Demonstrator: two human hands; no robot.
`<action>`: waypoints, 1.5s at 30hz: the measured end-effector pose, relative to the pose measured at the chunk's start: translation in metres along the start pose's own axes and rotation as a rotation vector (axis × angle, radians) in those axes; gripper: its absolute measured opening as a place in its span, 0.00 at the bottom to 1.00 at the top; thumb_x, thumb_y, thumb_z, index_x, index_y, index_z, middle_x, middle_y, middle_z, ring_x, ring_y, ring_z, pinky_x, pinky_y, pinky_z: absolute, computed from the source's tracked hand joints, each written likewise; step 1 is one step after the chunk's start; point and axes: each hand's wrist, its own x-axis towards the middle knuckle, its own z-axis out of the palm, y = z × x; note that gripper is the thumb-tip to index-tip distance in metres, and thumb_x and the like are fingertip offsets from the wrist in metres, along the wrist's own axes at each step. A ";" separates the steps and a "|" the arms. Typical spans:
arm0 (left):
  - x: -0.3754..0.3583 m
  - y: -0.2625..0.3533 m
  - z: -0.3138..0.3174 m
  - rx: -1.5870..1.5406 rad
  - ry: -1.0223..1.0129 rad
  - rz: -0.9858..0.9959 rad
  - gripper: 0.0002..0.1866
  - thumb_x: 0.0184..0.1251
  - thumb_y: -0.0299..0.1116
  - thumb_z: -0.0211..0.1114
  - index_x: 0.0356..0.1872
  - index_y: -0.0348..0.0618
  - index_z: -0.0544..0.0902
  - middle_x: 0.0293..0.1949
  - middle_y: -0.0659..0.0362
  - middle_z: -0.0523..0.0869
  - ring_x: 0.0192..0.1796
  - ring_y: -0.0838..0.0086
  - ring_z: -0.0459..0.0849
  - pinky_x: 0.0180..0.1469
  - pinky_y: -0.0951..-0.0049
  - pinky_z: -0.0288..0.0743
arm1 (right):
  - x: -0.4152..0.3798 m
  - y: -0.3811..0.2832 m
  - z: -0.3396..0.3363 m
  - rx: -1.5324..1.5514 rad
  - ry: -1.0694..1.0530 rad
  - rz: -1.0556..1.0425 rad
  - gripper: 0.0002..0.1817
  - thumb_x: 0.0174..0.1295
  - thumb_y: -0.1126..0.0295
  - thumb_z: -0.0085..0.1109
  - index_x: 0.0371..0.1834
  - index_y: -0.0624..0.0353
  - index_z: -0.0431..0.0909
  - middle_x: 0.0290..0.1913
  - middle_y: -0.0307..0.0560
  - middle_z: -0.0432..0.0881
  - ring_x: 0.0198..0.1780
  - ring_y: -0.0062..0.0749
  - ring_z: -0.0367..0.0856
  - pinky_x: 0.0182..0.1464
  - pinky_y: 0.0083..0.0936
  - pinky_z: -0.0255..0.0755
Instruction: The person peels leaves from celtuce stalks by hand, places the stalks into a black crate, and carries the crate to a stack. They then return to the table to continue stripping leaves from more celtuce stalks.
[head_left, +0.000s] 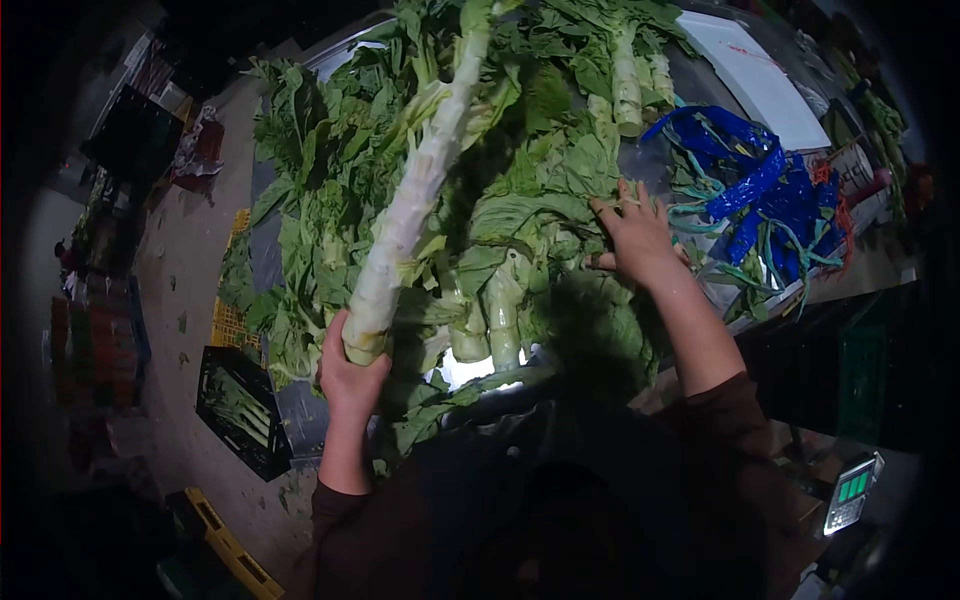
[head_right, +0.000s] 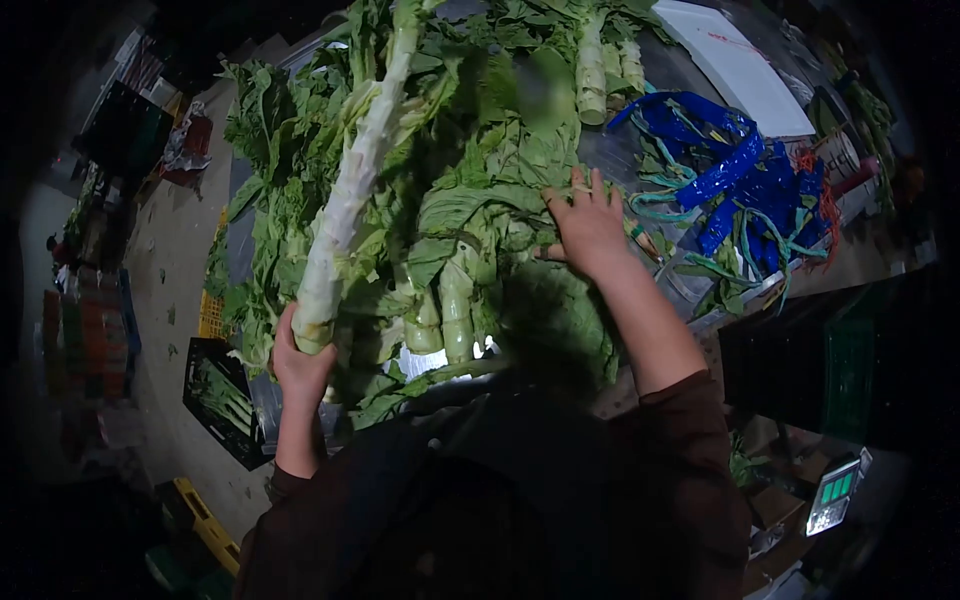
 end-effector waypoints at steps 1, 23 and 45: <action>0.002 -0.004 -0.003 0.016 0.020 0.066 0.38 0.40 0.28 0.70 0.61 0.43 0.72 0.54 0.51 0.79 0.55 0.63 0.80 0.58 0.68 0.72 | 0.001 0.004 0.006 0.204 -0.022 0.084 0.30 0.55 0.56 0.67 0.61 0.51 0.71 0.50 0.54 0.80 0.53 0.46 0.78 0.56 0.36 0.70; 0.002 -0.017 -0.008 -1.350 -1.163 -0.362 0.42 0.32 0.27 0.69 0.56 0.29 0.64 0.29 0.48 0.77 0.22 0.63 0.76 0.23 0.71 0.72 | 0.044 -0.066 -0.040 0.397 0.145 0.058 0.47 0.48 0.67 0.71 0.70 0.60 0.54 0.68 0.56 0.60 0.69 0.50 0.57 0.69 0.38 0.53; -0.004 -0.001 -0.005 -1.370 -1.146 -0.356 0.36 0.36 0.29 0.70 0.53 0.28 0.68 0.29 0.49 0.78 0.25 0.66 0.78 0.25 0.72 0.71 | 0.099 -0.108 0.000 0.437 0.048 -0.257 0.21 0.55 0.69 0.60 0.49 0.62 0.65 0.45 0.53 0.75 0.52 0.43 0.74 0.53 0.41 0.66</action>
